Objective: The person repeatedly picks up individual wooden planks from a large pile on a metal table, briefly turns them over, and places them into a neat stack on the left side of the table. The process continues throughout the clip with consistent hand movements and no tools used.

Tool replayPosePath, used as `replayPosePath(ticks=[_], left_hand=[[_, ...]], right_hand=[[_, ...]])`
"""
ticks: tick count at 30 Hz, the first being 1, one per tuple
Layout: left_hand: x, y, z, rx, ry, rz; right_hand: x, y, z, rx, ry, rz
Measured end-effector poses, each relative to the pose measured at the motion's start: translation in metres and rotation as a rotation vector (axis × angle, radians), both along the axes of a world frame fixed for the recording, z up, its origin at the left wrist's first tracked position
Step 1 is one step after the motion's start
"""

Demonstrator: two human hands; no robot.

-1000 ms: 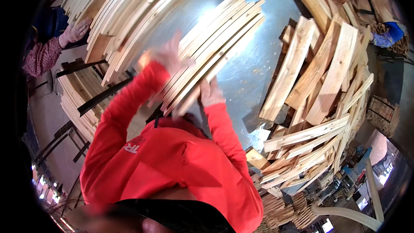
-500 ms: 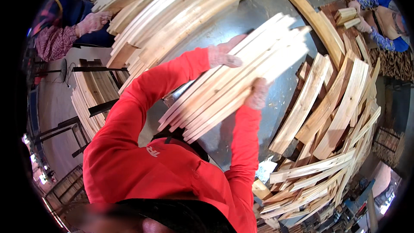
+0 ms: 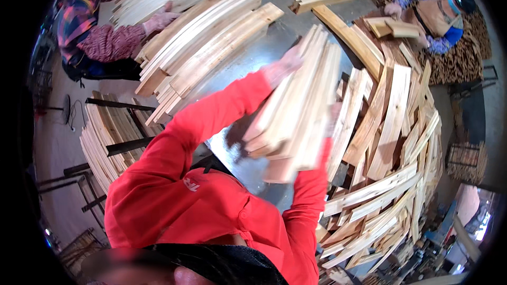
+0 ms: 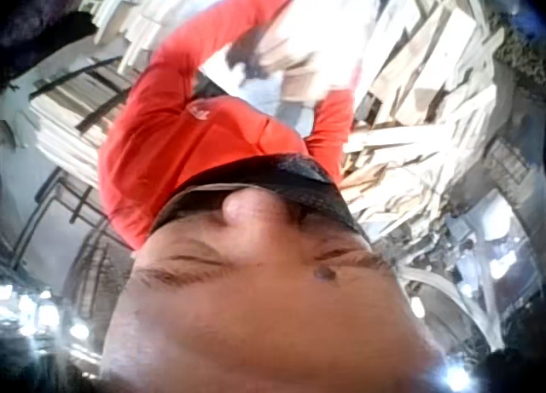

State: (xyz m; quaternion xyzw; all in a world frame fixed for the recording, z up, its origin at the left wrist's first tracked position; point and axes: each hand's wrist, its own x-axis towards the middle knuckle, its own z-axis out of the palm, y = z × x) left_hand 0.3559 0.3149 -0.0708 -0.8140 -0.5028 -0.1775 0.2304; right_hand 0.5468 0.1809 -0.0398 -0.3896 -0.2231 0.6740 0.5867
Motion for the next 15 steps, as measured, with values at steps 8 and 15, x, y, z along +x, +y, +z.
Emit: replayPosePath(ticks=[8,15], left_hand=[[-0.080,-0.102,-0.106,-1.179,-1.532,-0.083],[-0.144,-0.090,-0.053,-1.197,-1.093,0.166]], right_hand=[[-0.100,-0.055,-0.165,-0.111,-0.418,-0.128],[-0.162,-0.030,-0.104,-0.345,-0.827,0.157]])
